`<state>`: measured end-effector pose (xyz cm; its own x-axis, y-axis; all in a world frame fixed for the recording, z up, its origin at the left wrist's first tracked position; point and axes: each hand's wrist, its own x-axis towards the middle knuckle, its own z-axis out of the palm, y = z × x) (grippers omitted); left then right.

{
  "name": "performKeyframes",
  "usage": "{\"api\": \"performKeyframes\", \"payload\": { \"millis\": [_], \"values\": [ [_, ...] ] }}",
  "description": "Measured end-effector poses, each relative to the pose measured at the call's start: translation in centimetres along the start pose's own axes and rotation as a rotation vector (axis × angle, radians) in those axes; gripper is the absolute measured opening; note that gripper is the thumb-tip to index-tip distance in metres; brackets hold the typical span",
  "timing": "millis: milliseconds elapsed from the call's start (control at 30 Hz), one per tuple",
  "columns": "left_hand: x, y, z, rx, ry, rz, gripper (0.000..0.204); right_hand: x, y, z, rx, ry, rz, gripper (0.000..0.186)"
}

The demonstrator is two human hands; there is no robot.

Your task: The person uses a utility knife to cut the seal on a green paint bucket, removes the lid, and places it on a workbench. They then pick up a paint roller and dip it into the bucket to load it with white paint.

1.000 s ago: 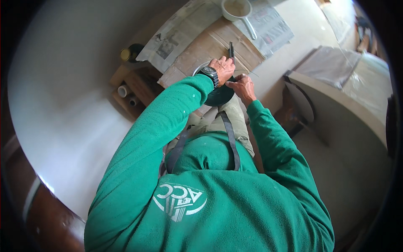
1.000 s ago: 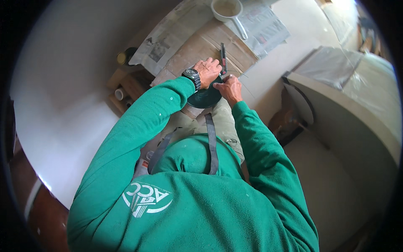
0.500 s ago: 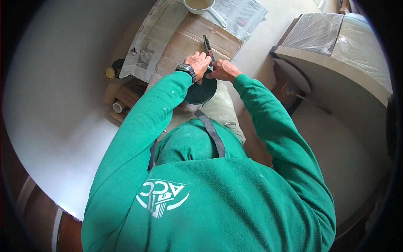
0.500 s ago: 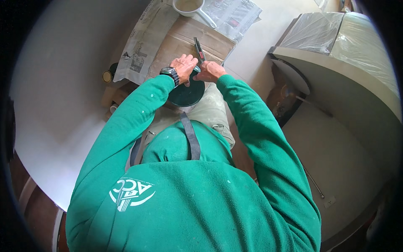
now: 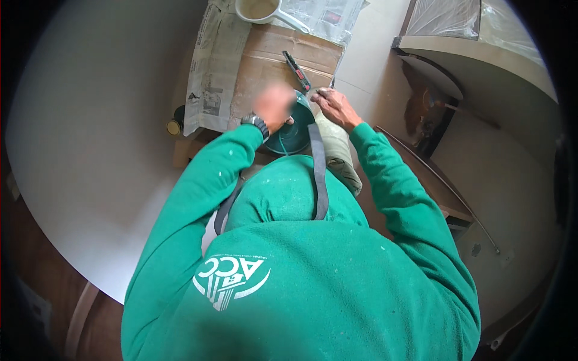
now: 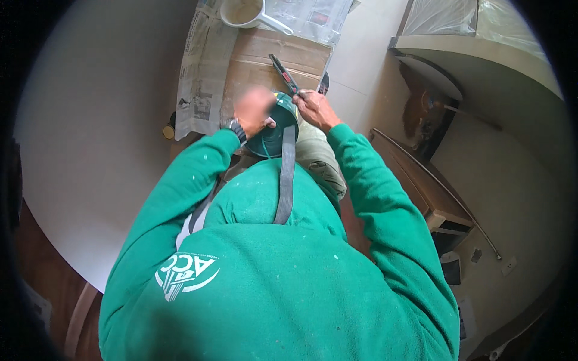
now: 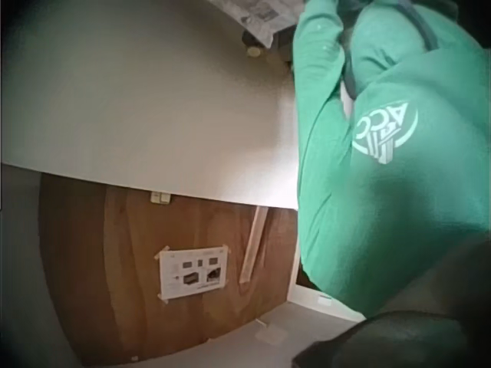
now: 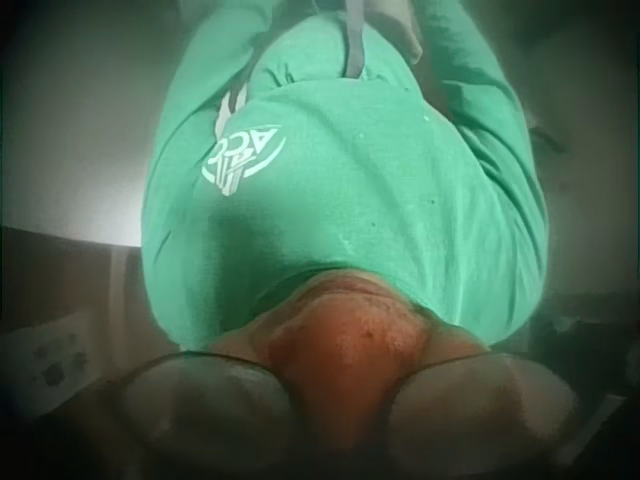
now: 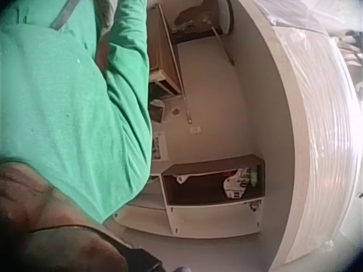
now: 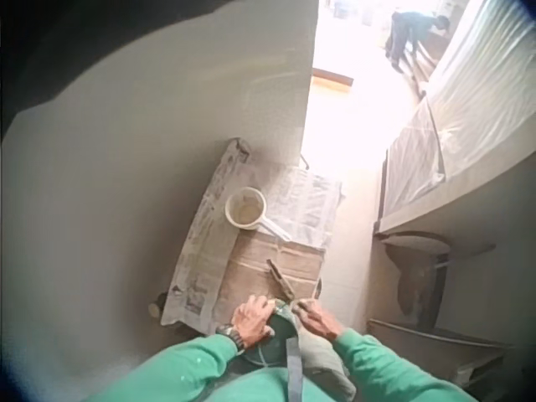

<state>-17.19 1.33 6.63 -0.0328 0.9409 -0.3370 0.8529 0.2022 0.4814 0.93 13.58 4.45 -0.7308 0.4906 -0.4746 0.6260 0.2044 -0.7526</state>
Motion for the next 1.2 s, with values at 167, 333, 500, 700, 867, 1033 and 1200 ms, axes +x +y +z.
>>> {"api": "performKeyframes", "payload": {
  "millis": [167, 333, 500, 700, 867, 1033, 1200],
  "values": [
    [-1.2, -1.6, 1.9, -0.282, 0.319, -0.086, 0.014, -1.1, -4.2, -0.8, -0.13, 0.167, -0.229, 0.029],
    [-1.1, 1.4, -1.3, -0.907, 0.37, -0.435, 0.018, 0.6, -7.0, -2.8, 0.158, -0.037, -0.12, 0.02],
    [-2.4, 4.4, -1.3, -1.285, 0.489, -0.503, 0.028, 3.2, -7.5, -2.3, 0.705, -0.202, 0.055, 0.018],
    [-6.5, 8.0, 0.2, -0.816, 0.684, -0.651, 0.027, 1.9, -8.7, -3.5, 0.409, -0.417, 0.013, 0.034],
    [-12.3, 7.3, 0.4, -0.72, 0.829, -0.696, 0.023, -1.8, -4.7, -4.9, 0.357, -0.296, 0.111, 0.038],
    [-22.6, 7.5, 5.9, -0.642, 0.885, -0.755, 0.023, -8.2, 1.7, -5.9, 0.132, -0.221, 0.129, 0.031],
    [-33.6, 11.1, 17.4, -0.51, 0.862, -1.088, 0.016, -13.8, 8.4, -4.1, -0.472, -0.349, 0.055, 0.022]
  ]
}}
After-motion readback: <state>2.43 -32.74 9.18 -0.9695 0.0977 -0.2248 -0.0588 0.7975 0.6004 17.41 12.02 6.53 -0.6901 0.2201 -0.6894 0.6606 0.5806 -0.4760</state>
